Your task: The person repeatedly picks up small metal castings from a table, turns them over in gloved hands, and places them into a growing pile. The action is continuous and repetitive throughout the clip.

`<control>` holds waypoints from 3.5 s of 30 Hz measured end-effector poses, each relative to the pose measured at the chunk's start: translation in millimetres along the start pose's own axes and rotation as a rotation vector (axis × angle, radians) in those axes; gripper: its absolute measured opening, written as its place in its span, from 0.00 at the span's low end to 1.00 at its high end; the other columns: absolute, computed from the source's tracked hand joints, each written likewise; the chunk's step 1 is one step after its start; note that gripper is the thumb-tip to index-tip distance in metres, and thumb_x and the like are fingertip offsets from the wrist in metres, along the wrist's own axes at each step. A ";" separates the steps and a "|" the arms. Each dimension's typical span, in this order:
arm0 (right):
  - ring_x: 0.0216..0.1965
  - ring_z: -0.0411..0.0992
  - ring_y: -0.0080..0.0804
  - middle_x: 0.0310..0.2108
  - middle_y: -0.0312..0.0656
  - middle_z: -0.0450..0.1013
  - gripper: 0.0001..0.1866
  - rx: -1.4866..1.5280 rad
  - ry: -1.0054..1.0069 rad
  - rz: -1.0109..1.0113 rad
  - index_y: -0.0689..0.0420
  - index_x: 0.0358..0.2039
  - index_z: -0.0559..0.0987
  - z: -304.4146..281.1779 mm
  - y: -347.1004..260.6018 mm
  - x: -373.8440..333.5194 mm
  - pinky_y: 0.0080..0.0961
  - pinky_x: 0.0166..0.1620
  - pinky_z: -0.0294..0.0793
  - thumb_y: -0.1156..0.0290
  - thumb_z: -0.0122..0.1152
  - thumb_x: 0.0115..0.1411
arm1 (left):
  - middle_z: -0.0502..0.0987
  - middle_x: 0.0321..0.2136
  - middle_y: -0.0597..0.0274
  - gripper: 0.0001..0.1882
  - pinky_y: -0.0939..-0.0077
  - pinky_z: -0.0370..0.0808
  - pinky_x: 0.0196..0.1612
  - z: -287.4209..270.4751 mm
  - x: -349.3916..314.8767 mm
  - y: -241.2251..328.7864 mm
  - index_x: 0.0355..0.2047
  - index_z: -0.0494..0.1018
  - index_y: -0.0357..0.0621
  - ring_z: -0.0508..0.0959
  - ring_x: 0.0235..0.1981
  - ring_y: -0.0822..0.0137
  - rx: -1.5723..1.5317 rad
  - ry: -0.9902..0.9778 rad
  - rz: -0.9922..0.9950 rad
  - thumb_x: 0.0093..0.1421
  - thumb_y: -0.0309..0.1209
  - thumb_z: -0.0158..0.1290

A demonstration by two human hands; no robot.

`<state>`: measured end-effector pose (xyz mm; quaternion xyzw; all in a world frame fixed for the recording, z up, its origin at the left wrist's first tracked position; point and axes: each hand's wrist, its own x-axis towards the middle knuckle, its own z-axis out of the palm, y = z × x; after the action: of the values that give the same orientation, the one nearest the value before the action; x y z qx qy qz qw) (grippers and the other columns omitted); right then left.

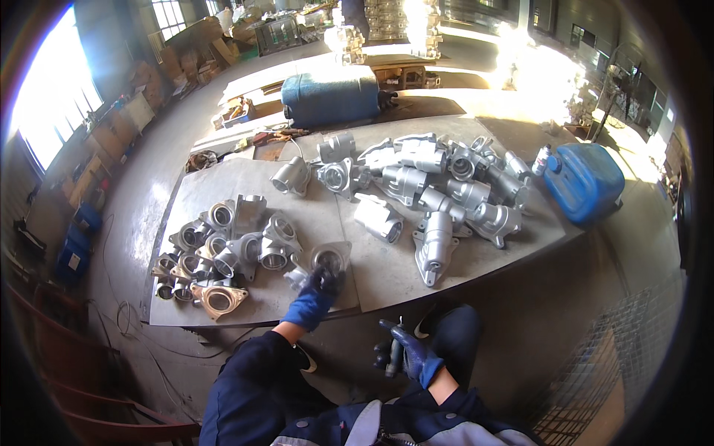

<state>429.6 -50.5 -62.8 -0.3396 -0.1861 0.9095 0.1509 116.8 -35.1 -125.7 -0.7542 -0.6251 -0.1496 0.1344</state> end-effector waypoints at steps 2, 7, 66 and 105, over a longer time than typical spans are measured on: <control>0.35 0.76 0.40 0.38 0.49 0.76 0.25 -0.008 0.022 0.008 0.39 0.64 0.63 0.2 2.7 -2.0 0.49 0.44 0.77 0.54 0.46 0.68 | 0.72 0.50 0.51 0.15 0.68 0.65 0.61 7.5 -12.5 9.6 0.51 0.68 0.41 0.71 0.54 0.59 0.098 -0.023 0.127 0.64 0.22 0.46; 0.34 0.77 0.40 0.37 0.49 0.76 0.23 0.018 0.087 0.074 0.39 0.63 0.65 3.9 4.1 -5.3 0.47 0.41 0.79 0.53 0.46 0.68 | 0.70 0.51 0.53 0.23 0.45 0.63 0.63 -31.3 2.7 48.4 0.52 0.68 0.47 0.67 0.58 0.55 0.550 -0.110 0.406 0.53 0.28 0.51; 0.33 0.79 0.45 0.31 0.48 0.79 0.09 -2.281 0.343 -0.461 0.54 0.35 0.79 70.6 -72.6 134.6 0.43 0.35 0.76 0.67 0.53 0.58 | 0.80 0.28 0.53 0.14 0.59 0.77 0.35 -77.2 16.6 -1.5 0.35 0.74 0.42 0.82 0.30 0.53 0.044 -0.382 -0.599 0.58 0.41 0.53; 0.35 0.79 0.49 0.32 0.53 0.79 0.15 -2.228 0.668 -0.448 0.57 0.32 0.83 98.2 -133.1 192.8 0.43 0.36 0.77 0.66 0.49 0.58 | 0.79 0.27 0.51 0.12 0.57 0.76 0.32 -78.5 19.8 -0.3 0.36 0.72 0.42 0.81 0.29 0.51 -0.088 -0.387 -0.574 0.59 0.37 0.51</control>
<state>243.5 121.4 -43.7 -0.4646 -0.8826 0.0655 -0.0311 115.4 -47.8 -45.8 -0.5673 -0.8184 -0.0624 -0.0670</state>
